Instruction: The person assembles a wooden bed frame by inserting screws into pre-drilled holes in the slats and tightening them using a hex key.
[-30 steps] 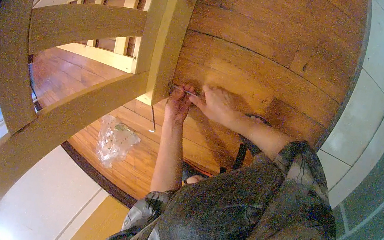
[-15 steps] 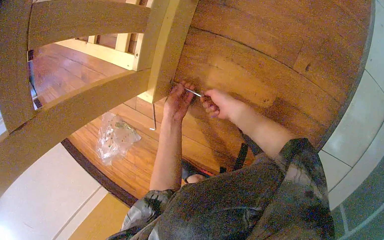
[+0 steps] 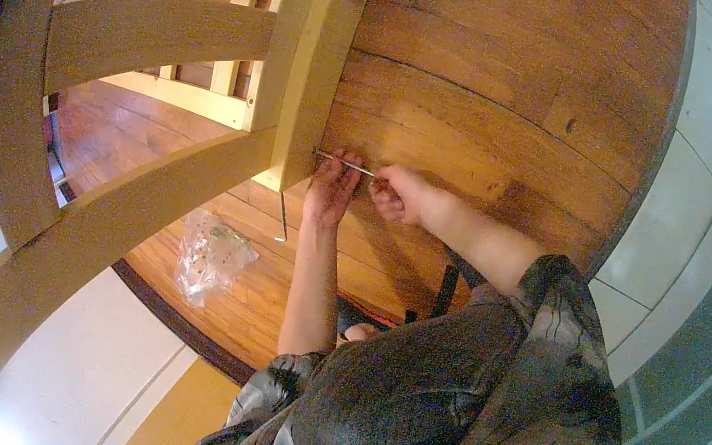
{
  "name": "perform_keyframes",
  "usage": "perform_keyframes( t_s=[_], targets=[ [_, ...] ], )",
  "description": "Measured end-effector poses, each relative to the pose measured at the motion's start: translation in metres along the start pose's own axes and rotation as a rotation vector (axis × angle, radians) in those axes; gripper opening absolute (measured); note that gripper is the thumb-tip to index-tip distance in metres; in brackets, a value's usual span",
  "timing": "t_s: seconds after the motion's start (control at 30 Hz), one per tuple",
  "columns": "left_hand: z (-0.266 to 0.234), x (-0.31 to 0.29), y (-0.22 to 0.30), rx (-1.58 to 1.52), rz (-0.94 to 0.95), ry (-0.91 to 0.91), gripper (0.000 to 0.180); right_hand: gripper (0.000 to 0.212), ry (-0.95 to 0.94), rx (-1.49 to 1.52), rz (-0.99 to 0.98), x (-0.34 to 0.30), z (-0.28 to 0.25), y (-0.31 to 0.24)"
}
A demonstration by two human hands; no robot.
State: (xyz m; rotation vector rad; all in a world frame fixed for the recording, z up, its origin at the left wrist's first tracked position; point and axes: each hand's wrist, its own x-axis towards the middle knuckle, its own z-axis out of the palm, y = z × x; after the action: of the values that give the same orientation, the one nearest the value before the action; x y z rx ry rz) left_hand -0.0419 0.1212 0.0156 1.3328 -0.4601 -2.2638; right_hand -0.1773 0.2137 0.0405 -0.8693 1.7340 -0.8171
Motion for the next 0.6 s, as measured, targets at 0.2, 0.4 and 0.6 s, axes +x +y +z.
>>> perform_keyframes(
  t_s=[0.2, 0.4, 0.6],
  targets=[
    [0.0, 0.004, 0.003, 0.051, -0.036, 0.066, 0.017, 0.033, 0.008, 0.008, 0.014, -0.003, -0.008, -0.009],
    [-0.006, 0.003, 0.001, 0.062, -0.03, 0.147, 0.017, 0.03, -0.007, -0.471, -0.531, -0.006, -0.009, 0.002],
    [0.0, 0.0, 0.001, 0.025, -0.009, 0.045, 0.022, 0.02, 0.197, -0.211, -0.455, 0.007, 0.01, 0.023]
  ],
)
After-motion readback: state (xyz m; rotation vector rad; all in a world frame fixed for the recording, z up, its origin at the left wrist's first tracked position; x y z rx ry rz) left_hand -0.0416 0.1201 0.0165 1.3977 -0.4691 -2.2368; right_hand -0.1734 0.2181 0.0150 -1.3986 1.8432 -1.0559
